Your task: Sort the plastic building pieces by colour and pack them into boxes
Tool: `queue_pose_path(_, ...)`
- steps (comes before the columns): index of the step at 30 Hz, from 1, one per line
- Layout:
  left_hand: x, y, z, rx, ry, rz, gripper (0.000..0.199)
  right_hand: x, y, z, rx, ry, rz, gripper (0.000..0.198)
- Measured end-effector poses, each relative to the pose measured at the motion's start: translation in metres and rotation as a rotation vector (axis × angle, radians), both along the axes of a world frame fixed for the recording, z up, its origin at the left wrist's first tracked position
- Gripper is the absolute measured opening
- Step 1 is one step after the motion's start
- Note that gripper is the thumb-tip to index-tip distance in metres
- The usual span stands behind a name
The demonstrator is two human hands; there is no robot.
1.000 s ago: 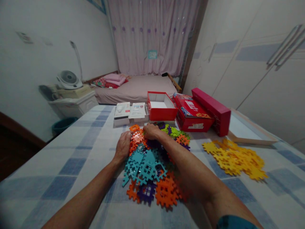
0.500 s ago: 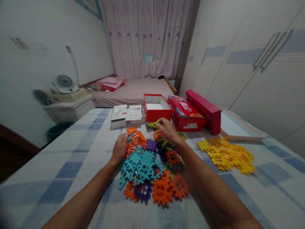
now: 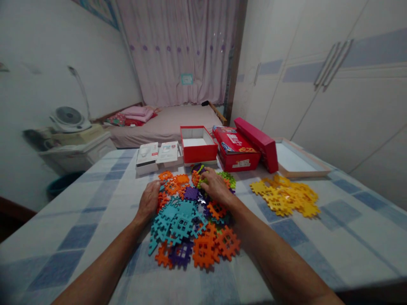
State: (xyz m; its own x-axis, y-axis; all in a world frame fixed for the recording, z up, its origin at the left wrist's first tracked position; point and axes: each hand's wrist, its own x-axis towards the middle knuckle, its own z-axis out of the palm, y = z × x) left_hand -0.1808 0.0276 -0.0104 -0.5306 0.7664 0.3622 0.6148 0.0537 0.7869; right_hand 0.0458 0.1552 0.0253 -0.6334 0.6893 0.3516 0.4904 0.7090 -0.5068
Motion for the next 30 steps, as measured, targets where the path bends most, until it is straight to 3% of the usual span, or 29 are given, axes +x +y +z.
queue_pose_path(5,0.0,-0.001,0.0,0.009,0.004,-0.006,0.042,-0.008,-0.006,-0.015,0.057,0.149,0.017,0.02)
queue_pose_path(9,0.0,-0.002,0.0,0.011,-0.02,-0.008,0.042,-0.009,-0.007,-0.007,0.085,0.278,0.077,0.017)
queue_pose_path(11,0.0,-0.002,0.0,0.003,-0.022,-0.006,0.042,-0.006,-0.003,0.002,0.031,0.335,0.063,0.013)
queue_pose_path(14,0.001,-0.001,0.001,-0.001,-0.015,-0.006,0.038,-0.004,0.011,0.012,-0.182,0.38,-0.084,0.022)
queue_pose_path(16,0.001,0.0,0.001,0.002,-0.024,0.001,0.036,-0.007,0.023,0.014,-0.284,0.312,-0.183,0.035)
queue_pose_path(19,0.002,0.0,0.0,0.005,-0.05,0.021,0.035,-0.016,0.037,0.012,-0.285,0.139,-0.217,0.047)
queue_pose_path(24,0.003,0.0,0.0,0.012,-0.038,-0.007,0.037,-0.033,0.041,0.013,-0.227,0.009,-0.177,0.038)
queue_pose_path(30,0.004,0.0,0.001,0.014,-0.029,-0.004,0.038,-0.037,0.021,0.017,-0.153,-0.079,-0.108,0.032)
